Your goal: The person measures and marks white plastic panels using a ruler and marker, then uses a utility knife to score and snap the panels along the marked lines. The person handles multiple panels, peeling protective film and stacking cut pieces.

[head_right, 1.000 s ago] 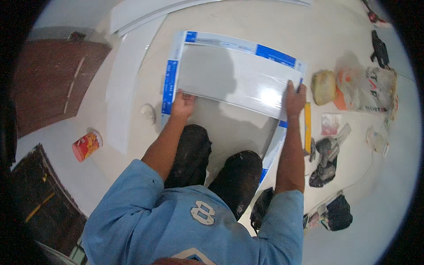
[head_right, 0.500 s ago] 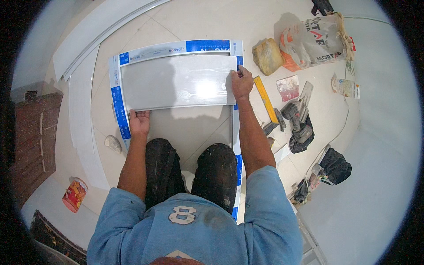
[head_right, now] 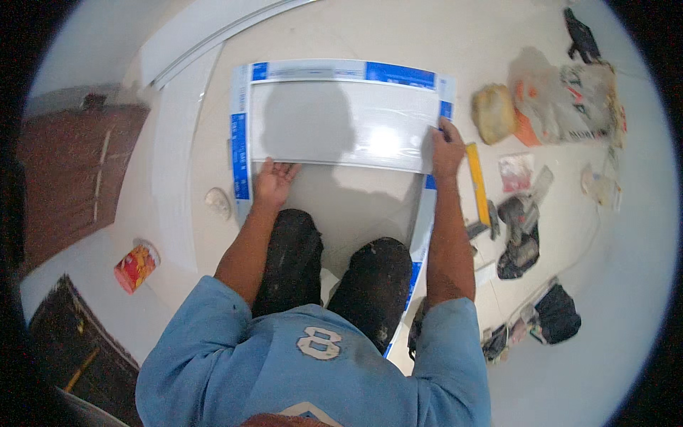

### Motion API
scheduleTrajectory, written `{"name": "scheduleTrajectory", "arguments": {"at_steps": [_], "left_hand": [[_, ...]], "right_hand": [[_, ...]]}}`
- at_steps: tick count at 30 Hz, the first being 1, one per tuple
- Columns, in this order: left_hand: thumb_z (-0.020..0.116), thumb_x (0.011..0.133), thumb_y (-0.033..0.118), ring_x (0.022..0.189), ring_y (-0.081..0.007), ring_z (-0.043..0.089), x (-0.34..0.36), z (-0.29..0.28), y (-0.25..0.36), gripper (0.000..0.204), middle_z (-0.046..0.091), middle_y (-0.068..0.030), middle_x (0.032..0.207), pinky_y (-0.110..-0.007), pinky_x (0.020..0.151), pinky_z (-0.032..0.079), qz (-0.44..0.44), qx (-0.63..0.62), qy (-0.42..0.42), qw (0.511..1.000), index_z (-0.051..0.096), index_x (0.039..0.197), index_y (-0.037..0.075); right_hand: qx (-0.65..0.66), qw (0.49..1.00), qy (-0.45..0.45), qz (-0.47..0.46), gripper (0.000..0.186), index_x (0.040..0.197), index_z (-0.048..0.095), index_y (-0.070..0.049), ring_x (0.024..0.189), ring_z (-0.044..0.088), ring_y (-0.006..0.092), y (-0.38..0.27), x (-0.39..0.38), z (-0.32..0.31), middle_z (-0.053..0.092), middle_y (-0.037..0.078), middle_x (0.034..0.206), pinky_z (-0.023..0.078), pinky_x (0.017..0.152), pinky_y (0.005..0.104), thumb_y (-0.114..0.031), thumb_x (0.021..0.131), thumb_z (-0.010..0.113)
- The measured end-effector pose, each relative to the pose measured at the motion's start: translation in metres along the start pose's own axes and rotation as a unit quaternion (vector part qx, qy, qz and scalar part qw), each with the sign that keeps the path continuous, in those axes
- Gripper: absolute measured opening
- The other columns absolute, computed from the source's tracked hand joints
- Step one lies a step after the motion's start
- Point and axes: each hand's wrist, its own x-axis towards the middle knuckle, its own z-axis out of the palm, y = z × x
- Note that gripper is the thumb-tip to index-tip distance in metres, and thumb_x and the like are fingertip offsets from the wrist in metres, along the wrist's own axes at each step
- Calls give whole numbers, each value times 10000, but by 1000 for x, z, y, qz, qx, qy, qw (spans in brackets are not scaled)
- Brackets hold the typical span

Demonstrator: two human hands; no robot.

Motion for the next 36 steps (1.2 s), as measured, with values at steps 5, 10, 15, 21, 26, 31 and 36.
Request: {"name": "scheduleTrajectory", "arguments": {"at_steps": [5, 10, 15, 21, 26, 31, 36], "left_hand": [[447, 1196, 357, 1385, -426, 554, 0, 7, -5, 446, 548, -231, 1476, -651, 1196, 494, -25, 10, 51, 998, 461, 1509, 40], [464, 1191, 380, 1351, -430, 592, -1, 1, -3, 488, 529, -256, 1518, -616, 1182, 524, -15, 23, 5, 1000, 434, 1521, 21], [435, 1202, 343, 1375, -428, 576, -2, 4, 1, 468, 526, -285, 1515, -593, 1184, 537, -39, 73, 26, 996, 443, 1503, -14], [446, 1201, 298, 1345, -414, 589, 5, 3, 1, 392, 572, -254, 1426, -582, 1160, 562, -9, 53, 10, 999, 494, 1442, -8], [489, 1191, 280, 1277, -377, 632, 15, -9, -6, 328, 618, -205, 1368, -589, 1132, 576, -1, 71, 12, 997, 526, 1396, 26], [524, 1181, 331, 1128, -356, 694, 10, -7, -10, 305, 682, -174, 1198, -577, 1083, 597, 23, 105, 22, 994, 541, 1301, 51], [523, 1178, 378, 1127, -367, 700, 9, -3, -4, 335, 685, -195, 1197, -557, 1051, 604, 10, 137, 14, 990, 539, 1274, 57]], "right_hand": [[29, 999, -25, 0, 480, 1431, 691, 30, 1209, 704, 247, -4, -9, -1, 749, 175, 1346, 536, 1110, 380, -56, 965, 768], [-37, 999, -9, 7, 510, 1438, 690, 23, 1219, 701, 243, -7, -12, -2, 747, 156, 1358, 537, 1111, 376, -96, 951, 786], [-55, 998, -1, -11, 486, 1399, 724, -24, 1205, 705, 246, -18, -19, 6, 741, 154, 1349, 539, 1096, 369, -84, 922, 794], [-40, 998, -6, -39, 439, 1310, 759, -24, 1312, 677, 306, -25, -28, 5, 724, 177, 1376, 498, 1172, 401, -95, 883, 827], [-128, 990, -26, -50, 444, 1333, 750, -19, 1339, 675, 322, -10, -26, -5, 710, 197, 1435, 505, 1174, 417, -120, 906, 823], [-13, 1000, -28, -3, 439, 1381, 732, -11, 1371, 646, 275, -14, -33, -6, 690, 172, 1474, 497, 1182, 392, -70, 948, 770], [-74, 996, -33, -45, 422, 1366, 748, -42, 1419, 616, 309, -22, -39, -1, 651, 177, 1532, 480, 1207, 415, -72, 946, 776]]}}
